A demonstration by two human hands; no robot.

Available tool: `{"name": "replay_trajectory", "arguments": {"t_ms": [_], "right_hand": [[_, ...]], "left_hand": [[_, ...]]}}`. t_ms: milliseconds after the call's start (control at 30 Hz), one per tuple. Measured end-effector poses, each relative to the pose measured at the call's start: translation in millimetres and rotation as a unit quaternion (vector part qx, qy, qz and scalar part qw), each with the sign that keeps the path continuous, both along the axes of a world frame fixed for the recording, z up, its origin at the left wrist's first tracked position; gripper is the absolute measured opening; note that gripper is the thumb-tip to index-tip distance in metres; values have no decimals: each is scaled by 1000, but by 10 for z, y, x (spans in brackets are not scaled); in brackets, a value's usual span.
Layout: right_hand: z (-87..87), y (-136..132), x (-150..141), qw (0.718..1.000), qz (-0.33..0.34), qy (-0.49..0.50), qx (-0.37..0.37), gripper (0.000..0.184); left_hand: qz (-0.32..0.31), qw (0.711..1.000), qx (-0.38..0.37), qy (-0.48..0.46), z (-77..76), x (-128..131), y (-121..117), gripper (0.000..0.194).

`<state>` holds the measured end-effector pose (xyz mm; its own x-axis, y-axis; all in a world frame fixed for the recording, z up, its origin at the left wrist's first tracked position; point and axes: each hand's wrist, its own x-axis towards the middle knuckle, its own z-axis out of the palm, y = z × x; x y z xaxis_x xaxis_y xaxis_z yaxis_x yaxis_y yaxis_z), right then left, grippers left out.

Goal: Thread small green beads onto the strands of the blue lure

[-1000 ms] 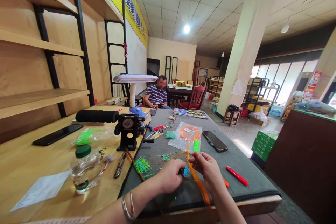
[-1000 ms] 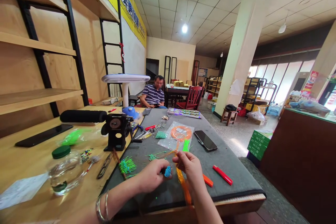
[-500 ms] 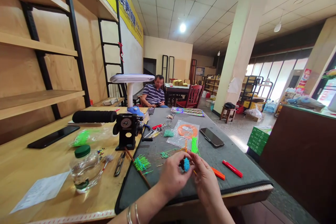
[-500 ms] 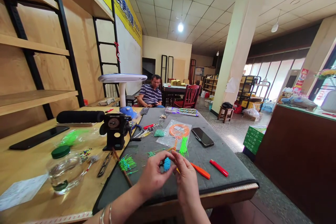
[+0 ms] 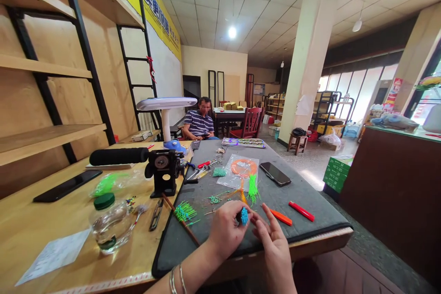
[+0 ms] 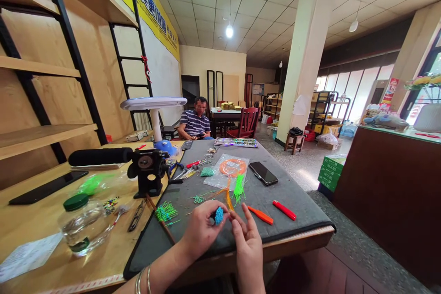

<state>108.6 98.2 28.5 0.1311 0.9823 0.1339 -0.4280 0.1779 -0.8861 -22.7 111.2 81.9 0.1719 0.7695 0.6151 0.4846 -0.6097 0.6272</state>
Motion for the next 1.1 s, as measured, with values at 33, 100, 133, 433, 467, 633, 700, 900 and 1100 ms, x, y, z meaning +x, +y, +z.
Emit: {"name": "replay_trajectory", "arguments": {"t_ms": [33, 100, 133, 433, 467, 633, 700, 900, 1100], "right_hand": [[-17, -20, 18, 1000, -1, -8, 4, 75], [-34, -57, 36, 1000, -2, -26, 12, 78], [-36, -72, 37, 999, -4, -32, 15, 78], [-63, -109, -6, 999, -9, -43, 12, 72], [-68, -109, -5, 999, -10, -45, 12, 71], [-47, -115, 6, 998, -22, -53, 11, 68], [-26, -127, 9, 998, -29, -51, 13, 68], [6, -163, 6, 998, -30, -51, 14, 65], [-11, -197, 40, 997, -40, -64, 19, 64]], "left_hand": [[-1, 1000, -2, 13, 4, -15, 7, 7], [-4, 999, -7, 34, 2, -33, 14, 7], [-4, 999, -9, 42, -2, -39, 15, 7], [2, 996, -2, 93, -33, -62, -13, 7], [2, 995, 1, 95, -35, -63, -13, 7], [-5, 995, 14, 95, -35, -67, -10, 8], [-10, 996, 8, 86, -32, -68, -8, 7], [-10, 995, -10, 97, -27, -64, -10, 5], [-26, 994, -7, 110, -36, -51, -17, 4]]}}
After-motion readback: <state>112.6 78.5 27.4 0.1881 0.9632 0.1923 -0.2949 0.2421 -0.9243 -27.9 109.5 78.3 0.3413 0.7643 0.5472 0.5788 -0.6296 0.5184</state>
